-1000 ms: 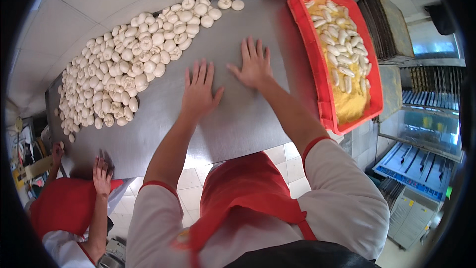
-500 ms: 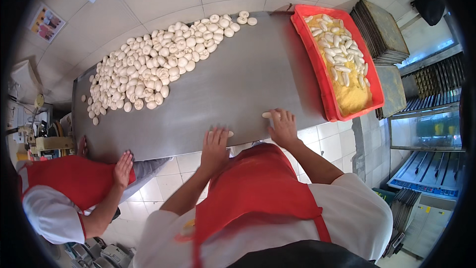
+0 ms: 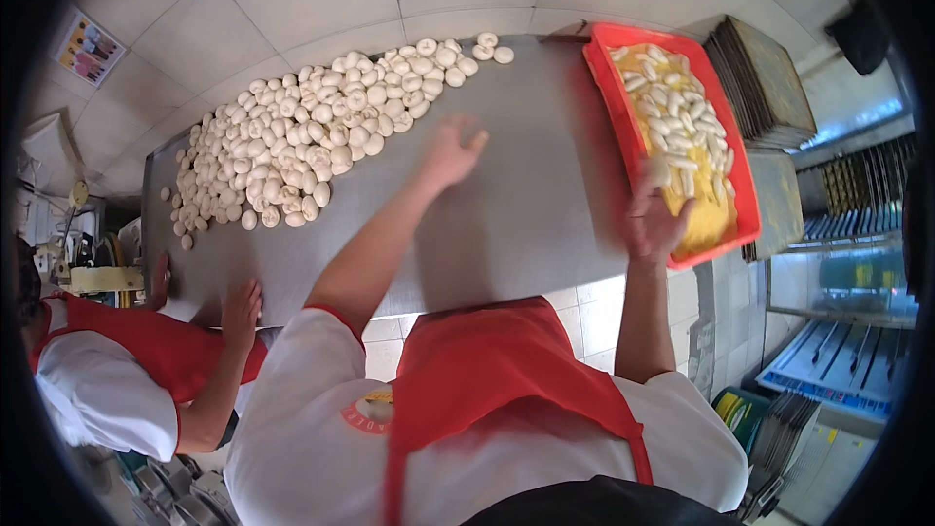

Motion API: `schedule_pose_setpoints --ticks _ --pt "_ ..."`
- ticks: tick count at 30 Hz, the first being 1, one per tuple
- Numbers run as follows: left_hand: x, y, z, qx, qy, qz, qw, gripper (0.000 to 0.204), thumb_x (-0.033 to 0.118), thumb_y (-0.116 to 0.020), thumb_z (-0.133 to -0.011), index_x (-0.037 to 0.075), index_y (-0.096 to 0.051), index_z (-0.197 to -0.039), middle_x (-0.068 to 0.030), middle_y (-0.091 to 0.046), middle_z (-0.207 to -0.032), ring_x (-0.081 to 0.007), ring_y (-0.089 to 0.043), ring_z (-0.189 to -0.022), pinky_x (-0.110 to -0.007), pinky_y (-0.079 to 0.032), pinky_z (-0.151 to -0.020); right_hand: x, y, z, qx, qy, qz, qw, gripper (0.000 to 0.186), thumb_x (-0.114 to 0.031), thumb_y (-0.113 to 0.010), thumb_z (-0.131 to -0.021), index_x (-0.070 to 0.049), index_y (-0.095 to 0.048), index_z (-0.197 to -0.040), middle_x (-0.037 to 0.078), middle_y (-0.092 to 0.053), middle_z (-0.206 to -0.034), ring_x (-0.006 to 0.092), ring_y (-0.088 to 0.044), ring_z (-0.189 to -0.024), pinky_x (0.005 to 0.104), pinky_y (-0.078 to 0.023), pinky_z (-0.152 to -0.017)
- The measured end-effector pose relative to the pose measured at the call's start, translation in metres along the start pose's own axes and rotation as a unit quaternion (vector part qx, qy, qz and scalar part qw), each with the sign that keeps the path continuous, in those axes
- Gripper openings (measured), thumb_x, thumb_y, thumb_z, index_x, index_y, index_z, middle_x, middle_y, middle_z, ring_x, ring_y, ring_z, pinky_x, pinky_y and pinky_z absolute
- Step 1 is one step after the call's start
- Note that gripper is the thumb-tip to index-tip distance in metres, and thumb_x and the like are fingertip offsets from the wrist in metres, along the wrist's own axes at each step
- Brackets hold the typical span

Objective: The person picks up dough pieces from a pile on a metal table, rolls them into elongated shapes by hand, and places them into a red container filled with cornmeal.

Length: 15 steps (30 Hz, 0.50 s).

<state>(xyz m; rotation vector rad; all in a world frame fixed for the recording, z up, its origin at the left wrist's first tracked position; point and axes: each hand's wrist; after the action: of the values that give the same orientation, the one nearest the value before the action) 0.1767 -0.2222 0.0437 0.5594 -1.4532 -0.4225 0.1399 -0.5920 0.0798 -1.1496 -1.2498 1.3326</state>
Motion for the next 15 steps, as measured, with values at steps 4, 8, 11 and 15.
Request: schedule_pose_setpoints --ticks 4,8,11,15 --pt "-0.070 0.038 -0.098 0.079 0.004 -0.168 0.983 0.045 0.024 -0.071 -0.096 0.006 -0.067 -0.137 -0.0222 -0.068 -0.136 -0.0395 -0.068 -0.121 -0.049 -0.055 -0.103 0.023 0.029 -0.079 0.151 -0.010 0.278 0.949 0.080 -0.062 -0.046 -0.110 0.006 -0.047 -0.153 0.023 -0.059 -0.150 0.0366 -0.064 -0.131 0.0441 -0.057 -0.109" --pt "-0.112 0.054 -0.163 0.059 0.056 -0.256 0.963 0.037 0.021 -0.070 -0.096 0.014 -0.072 -0.132 -0.0164 -0.072 -0.129 -0.0376 -0.070 -0.117 -0.049 -0.056 -0.100 0.147 0.081 -0.220 0.042 -0.188 0.614 0.765 0.053 -0.034 -0.065 -0.108 0.001 -0.059 -0.146 0.015 -0.070 -0.133 0.0263 -0.071 -0.115 0.0395 -0.056 -0.099" --pt "-0.127 0.060 -0.169 0.102 0.112 -0.040 0.988 0.026 0.016 -0.063 -0.104 0.013 -0.074 -0.128 -0.0128 -0.074 -0.110 -0.0314 -0.072 -0.102 -0.044 -0.057 -0.091 0.226 0.110 -0.309 -0.022 -0.110 0.806 0.581 0.058 -0.038 -0.071 -0.102 0.000 -0.062 -0.144 0.019 -0.073 -0.129 0.0289 -0.071 -0.116 0.0413 -0.055 -0.101" --pt "-0.127 0.072 -0.126 0.320 0.132 0.254 0.903 0.024 0.019 -0.060 -0.110 0.006 -0.073 -0.124 -0.0077 -0.072 -0.106 -0.0237 -0.068 -0.090 -0.037 -0.057 -0.085 0.261 0.122 -0.356 -0.057 -0.123 0.914 0.383 0.052 -0.039 -0.077 -0.096 0.002 -0.071 -0.127 0.015 -0.078 -0.109 0.0274 -0.075 -0.094 0.0408 -0.058 -0.086"
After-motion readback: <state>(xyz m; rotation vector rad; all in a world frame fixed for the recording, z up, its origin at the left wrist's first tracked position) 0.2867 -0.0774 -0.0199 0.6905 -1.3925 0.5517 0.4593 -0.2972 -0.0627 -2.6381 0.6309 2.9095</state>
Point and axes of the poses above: each hand's wrist, its own z-axis away from the middle knuckle, its own y-axis out of the back of the hand, x = y × z
